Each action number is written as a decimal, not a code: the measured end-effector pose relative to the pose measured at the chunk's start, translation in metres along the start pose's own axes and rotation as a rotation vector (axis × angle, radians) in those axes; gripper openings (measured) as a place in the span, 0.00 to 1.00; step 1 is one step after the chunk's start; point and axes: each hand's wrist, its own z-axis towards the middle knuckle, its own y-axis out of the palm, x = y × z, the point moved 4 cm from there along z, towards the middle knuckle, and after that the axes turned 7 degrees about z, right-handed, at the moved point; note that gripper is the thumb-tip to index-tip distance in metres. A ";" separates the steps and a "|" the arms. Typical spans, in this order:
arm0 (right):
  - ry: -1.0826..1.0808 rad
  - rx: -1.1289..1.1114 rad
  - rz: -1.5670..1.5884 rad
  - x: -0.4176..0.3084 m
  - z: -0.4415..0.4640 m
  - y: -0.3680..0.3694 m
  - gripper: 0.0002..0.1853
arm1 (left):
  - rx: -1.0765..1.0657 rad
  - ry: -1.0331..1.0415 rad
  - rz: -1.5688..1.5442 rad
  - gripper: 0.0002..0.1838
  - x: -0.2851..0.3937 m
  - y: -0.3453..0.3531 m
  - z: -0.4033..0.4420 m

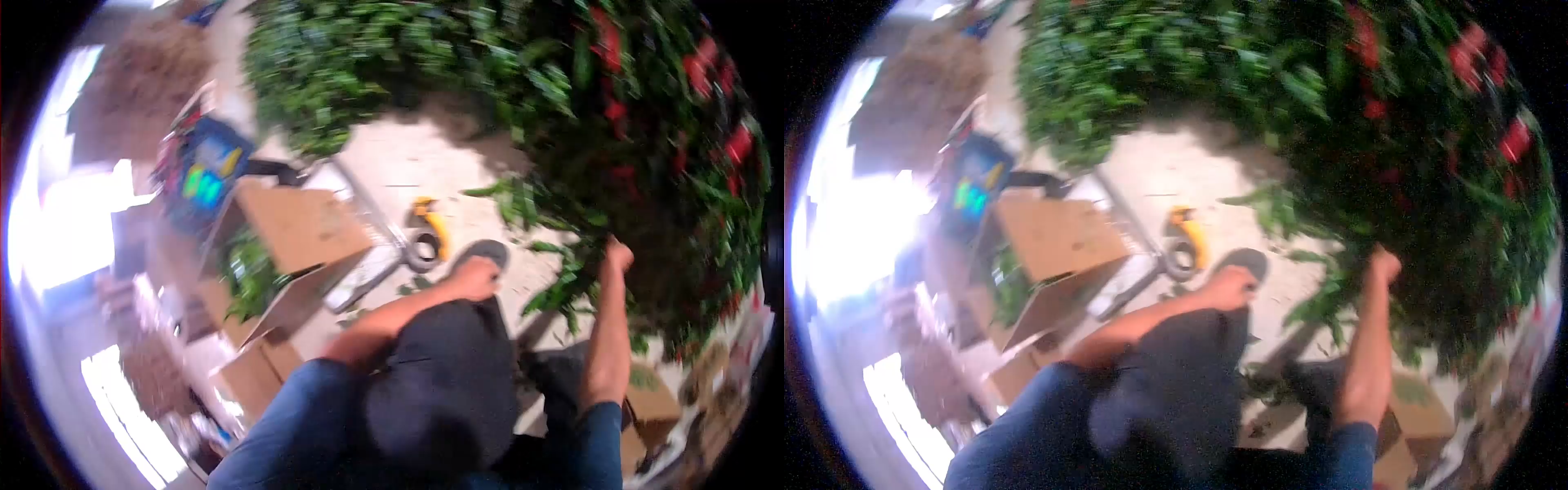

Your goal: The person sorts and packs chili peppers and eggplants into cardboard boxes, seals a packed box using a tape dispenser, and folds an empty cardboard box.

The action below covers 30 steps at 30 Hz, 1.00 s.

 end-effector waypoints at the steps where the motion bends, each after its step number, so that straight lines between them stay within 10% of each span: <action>1: -0.087 -0.063 -0.013 0.013 0.020 0.010 0.18 | 0.038 -0.072 -0.002 0.13 0.004 -0.006 -0.003; 7: 0.152 -0.428 0.439 0.036 -0.011 -0.040 0.10 | 0.060 -0.319 -0.106 0.12 0.008 -0.017 -0.012; 12: -0.231 -0.185 0.030 0.034 -0.069 -0.147 0.17 | 0.153 -0.262 -0.211 0.14 -0.018 0.028 -0.010; 17: 0.046 -0.649 0.865 0.009 -0.171 -0.202 0.13 | 0.093 -0.210 -0.159 0.14 0.004 -0.006 -0.024; 23: -0.040 -0.968 1.171 -0.018 -0.249 -0.237 0.19 | -0.001 -0.226 -0.230 0.14 0.006 -0.018 -0.041; 30: -0.137 -0.390 0.700 0.019 -0.255 -0.348 0.09 | -0.043 -0.163 -0.377 0.20 -0.045 -0.009 -0.052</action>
